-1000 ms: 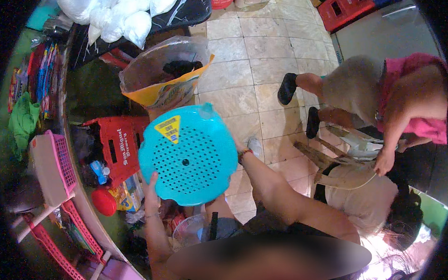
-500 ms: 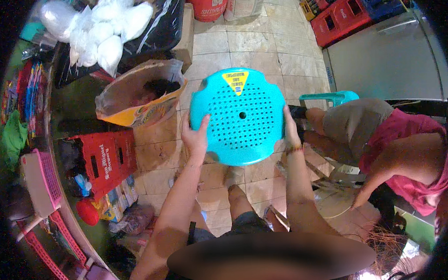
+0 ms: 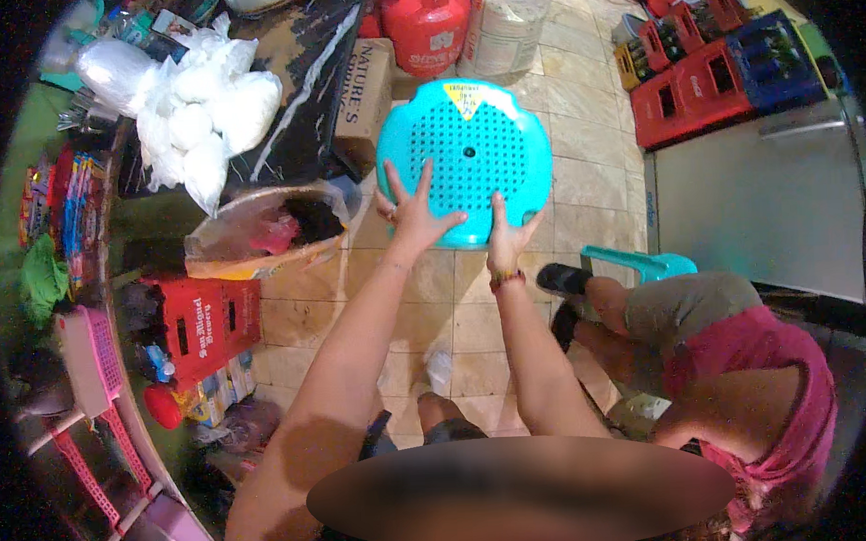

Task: The person scoops a white substance from a large metal bowl into small plastic bags using a wooden spoon. They then tie the bags and place them on the counter. The person also moves a green plastic stool and a fan during the process.

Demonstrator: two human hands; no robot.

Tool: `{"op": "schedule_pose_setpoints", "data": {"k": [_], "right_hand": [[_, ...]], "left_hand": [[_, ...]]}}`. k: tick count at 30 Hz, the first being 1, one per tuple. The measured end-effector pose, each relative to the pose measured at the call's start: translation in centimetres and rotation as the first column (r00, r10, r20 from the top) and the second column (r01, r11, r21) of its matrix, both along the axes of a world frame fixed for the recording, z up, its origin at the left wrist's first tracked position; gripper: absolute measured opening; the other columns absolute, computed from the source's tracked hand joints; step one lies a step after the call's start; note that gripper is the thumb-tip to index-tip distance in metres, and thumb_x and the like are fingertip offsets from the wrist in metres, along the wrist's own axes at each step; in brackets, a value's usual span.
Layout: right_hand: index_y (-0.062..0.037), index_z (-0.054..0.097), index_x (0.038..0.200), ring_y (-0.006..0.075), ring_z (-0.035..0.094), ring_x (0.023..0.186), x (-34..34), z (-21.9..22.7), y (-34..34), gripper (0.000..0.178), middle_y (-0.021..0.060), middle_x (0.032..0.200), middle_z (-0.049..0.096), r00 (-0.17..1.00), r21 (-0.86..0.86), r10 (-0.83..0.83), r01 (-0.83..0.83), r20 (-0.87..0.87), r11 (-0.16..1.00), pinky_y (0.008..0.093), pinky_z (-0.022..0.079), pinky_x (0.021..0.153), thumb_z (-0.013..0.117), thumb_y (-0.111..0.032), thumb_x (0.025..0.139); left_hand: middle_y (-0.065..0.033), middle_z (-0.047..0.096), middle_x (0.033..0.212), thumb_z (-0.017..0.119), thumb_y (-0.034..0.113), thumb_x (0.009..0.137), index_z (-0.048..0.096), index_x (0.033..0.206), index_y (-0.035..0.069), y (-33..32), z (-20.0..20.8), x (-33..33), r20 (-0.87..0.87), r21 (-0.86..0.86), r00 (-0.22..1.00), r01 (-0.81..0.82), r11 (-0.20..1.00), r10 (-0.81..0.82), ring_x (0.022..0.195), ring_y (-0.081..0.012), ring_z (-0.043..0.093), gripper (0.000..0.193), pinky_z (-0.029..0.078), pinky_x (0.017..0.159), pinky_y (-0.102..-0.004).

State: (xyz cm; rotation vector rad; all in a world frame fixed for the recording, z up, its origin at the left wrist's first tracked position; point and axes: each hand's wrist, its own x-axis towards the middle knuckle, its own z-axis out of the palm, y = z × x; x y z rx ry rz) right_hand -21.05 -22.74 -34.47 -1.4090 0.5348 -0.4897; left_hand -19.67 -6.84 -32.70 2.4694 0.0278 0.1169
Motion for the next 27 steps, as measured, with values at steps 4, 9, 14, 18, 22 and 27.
{"op": "schedule_pose_setpoints", "data": {"k": [4,9,14,18,22,27], "right_hand": [[0.0026,0.011,0.145,0.0351,0.038,0.128,10.7,-1.0,0.4,0.112,0.0242,0.140,0.037,0.970,-0.122,-0.046,0.017,-0.239,0.992,0.0429,0.032,0.106,0.082,-0.037,0.069],[0.0029,0.008,0.146,0.0355,0.034,0.132,20.5,-1.5,0.5,0.117,0.0262,0.143,0.033,0.967,-0.186,0.005,-0.054,-0.256,0.981,0.0412,0.029,0.108,0.080,-0.047,0.068],[-0.0004,0.022,0.143,0.0296,0.047,0.119,27.5,-1.1,-1.4,0.093,0.0183,0.134,0.043,0.994,-0.098,0.105,-0.108,-0.033,0.989,0.0411,0.039,0.100,0.079,-0.030,0.075],[0.0014,0.010,0.145,0.0315,0.040,0.126,31.5,-2.2,-2.2,0.099,0.0217,0.141,0.034,0.986,0.029,0.103,-0.101,-0.128,0.995,0.0442,0.033,0.105,0.077,-0.026,0.078],[-0.0027,0.005,0.146,0.0333,0.039,0.125,31.3,-0.5,-1.5,0.098,0.0213,0.141,0.032,0.989,0.082,0.085,-0.076,-0.118,0.994,0.0466,0.033,0.105,0.075,-0.024,0.080],[-0.0130,-0.002,0.148,0.0344,0.037,0.127,31.2,-2.8,-4.7,0.103,0.0180,0.147,0.025,0.919,0.176,0.318,-0.282,-0.232,0.943,0.0465,0.037,0.100,0.071,-0.041,0.081]], "left_hand": [[-0.0217,-0.007,0.153,0.063,0.069,0.069,0.025,0.148,0.023,-0.2,2.8,10.2,-0.254,0.193,0.963,-0.042,0.980,0.091,0.139,-0.0467,-0.007,0.099,0.002,0.105,-0.0683],[-0.0159,0.012,0.154,0.045,0.054,0.090,0.031,0.145,0.021,0.1,0.5,20.5,0.033,0.370,0.998,-0.061,0.927,0.052,0.140,-0.0452,-0.001,0.065,0.005,0.104,-0.0693],[-0.0103,0.017,0.154,0.044,0.050,0.092,0.033,0.144,0.020,-1.2,-0.5,27.1,0.049,0.384,0.998,-0.047,0.922,0.031,0.141,-0.0417,0.003,0.061,0.006,0.106,-0.0671],[-0.0076,0.014,0.155,0.043,0.048,0.093,0.032,0.144,0.021,-1.4,-0.2,32.2,0.010,0.371,1.000,0.018,0.928,-0.024,0.141,-0.0404,0.002,0.059,0.003,0.107,-0.0655],[-0.0060,0.008,0.156,0.042,0.048,0.093,0.029,0.146,0.024,-1.4,1.2,32.2,-0.044,0.366,0.999,0.033,0.930,-0.018,0.141,-0.0404,-0.001,0.060,0.002,0.107,-0.0654],[-0.0058,0.006,0.155,0.051,0.037,0.089,0.026,0.146,0.024,-2.4,4.9,32.6,-0.408,0.311,0.913,0.121,0.943,0.017,0.140,-0.0369,0.006,0.064,0.010,0.108,-0.0613]]}}
